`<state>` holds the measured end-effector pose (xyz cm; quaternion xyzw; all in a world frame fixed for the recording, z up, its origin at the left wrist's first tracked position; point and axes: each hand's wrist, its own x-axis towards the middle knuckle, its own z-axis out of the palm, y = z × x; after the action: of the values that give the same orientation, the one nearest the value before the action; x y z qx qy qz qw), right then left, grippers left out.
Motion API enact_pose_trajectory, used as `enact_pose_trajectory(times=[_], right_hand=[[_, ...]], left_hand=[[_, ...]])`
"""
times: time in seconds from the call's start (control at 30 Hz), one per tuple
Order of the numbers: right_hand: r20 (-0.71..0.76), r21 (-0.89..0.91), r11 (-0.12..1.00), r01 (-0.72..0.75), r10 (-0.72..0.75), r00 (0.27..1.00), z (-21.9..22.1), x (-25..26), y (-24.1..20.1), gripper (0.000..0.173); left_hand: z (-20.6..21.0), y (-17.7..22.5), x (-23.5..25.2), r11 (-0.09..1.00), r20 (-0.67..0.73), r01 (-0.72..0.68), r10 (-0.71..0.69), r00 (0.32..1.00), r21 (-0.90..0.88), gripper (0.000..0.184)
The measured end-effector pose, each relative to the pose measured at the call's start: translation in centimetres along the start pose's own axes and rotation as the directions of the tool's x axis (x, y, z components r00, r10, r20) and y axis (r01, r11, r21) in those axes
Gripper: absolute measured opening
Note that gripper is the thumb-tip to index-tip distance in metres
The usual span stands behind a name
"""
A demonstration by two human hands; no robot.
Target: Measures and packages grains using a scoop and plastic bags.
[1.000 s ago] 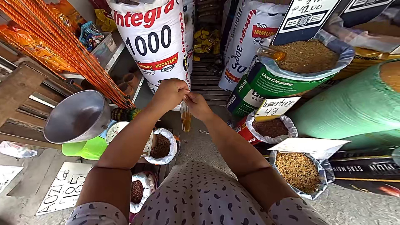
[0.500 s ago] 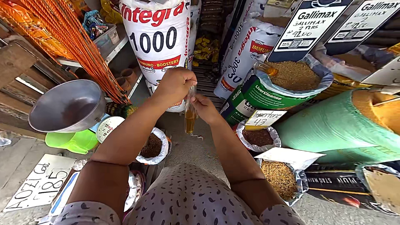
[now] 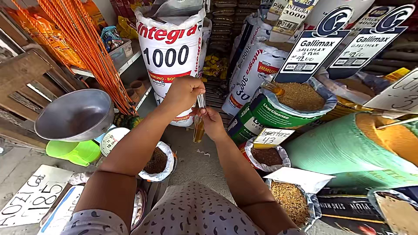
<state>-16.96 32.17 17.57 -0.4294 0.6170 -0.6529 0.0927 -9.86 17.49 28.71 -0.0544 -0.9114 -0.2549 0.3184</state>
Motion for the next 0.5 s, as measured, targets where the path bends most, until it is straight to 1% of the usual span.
enact_pose_trajectory(times=[0.07, 0.1, 0.13, 0.17, 0.2, 0.23, 0.27, 0.3, 0.33, 0.37, 0.4, 0.43, 0.47, 0.5], right_hand=[[-0.008, -0.034, 0.999, -0.024, 0.024, 1.000, 0.1, -0.1, 0.2, 0.034], [-0.016, -0.027, 0.999, -0.036, 0.035, 0.999, 0.0, 0.2, 0.3, 0.034], [-0.029, -0.009, 0.999, -0.033, 0.033, 0.999, 0.0, 0.5, 0.3, 0.034], [-0.051, 0.017, 1.000, -0.025, 0.026, 0.998, 0.0, 0.9, 0.3, 0.034], [-0.074, 0.025, 0.999, -0.030, 0.032, 0.997, 0.0, 1.3, 0.0, 0.033], [-0.096, 0.025, 0.999, -0.041, 0.044, 0.994, 0.1, 1.5, -0.6, 0.033], [-0.110, 0.023, 0.998, -0.052, 0.054, 0.992, 0.2, 1.6, -1.1, 0.034], [-0.124, 0.003, 0.998, -0.066, 0.066, 0.990, 0.5, 1.7, -1.8, 0.035], [-0.145, -0.035, 0.996, -0.079, 0.073, 0.987, 1.0, 1.7, -2.4, 0.036], [-0.160, -0.063, 0.996, -0.066, 0.055, 0.986, 1.6, 1.8, -2.6, 0.035], [-0.172, -0.087, 0.995, -0.048, 0.033, 0.985, 2.2, 1.9, -2.6, 0.035], [-0.176, -0.108, 0.993, -0.049, 0.030, 0.984, 2.7, 2.0, -2.7, 0.036], [-0.169, -0.116, 0.991, -0.067, 0.047, 0.984, 2.8, 2.1, -2.9, 0.036], [-0.143, -0.087, 0.991, -0.104, 0.091, 0.986, 2.6, 2.2, -3.1, 0.037]], left_hand=[[0.4, -0.8, -0.5, 0.998, -0.058, -0.004, 0.000, 0.998, -0.064, 0.013], [0.7, -1.4, -1.0, 0.992, -0.099, 0.002, -0.015, 0.995, -0.127, 0.013], [1.3, -2.1, -1.6, 0.977, -0.137, 0.027, -0.057, 0.989, -0.212, 0.013], [1.8, -2.5, -2.5, 0.948, -0.136, 0.081, -0.128, 0.982, -0.307, 0.021], [2.2, -2.7, -3.6, 0.908, -0.078, 0.156, -0.201, 0.977, -0.389, 0.043], [2.9, -2.8, -5.0, 0.871, 0.004, 0.230, -0.254, 0.967, -0.435, 0.071], [4.1, -2.9, -6.6, 0.835, 0.071, 0.297, -0.299, 0.952, -0.464, 0.096], [5.8, -3.0, -7.9, 0.808, 0.103, 0.344, -0.337, 0.936, -0.478, 0.113], [7.7, -2.9, -9.0, 0.780, 0.118, 0.394, -0.388, 0.914, -0.486, 0.121], [9.4, -2.5, -9.7, 0.753, 0.125, 0.445, -0.444, 0.887, -0.485, 0.122], [10.9, -2.2, -10.4, 0.728, 0.116, 0.484, -0.495, 0.861, -0.486, 0.118], [12.2, -2.0, -11.0, 0.695, 0.091, 0.506, -0.541, 0.836, -0.511, 0.109], [13.0, -1.9, -11.5, 0.651, 0.066, 0.511, -0.580, 0.812, -0.561, 0.096], [13.0, -1.9, -11.7, 0.582, 0.088, 0.507, -0.598, 0.797, -0.636, 0.080]])
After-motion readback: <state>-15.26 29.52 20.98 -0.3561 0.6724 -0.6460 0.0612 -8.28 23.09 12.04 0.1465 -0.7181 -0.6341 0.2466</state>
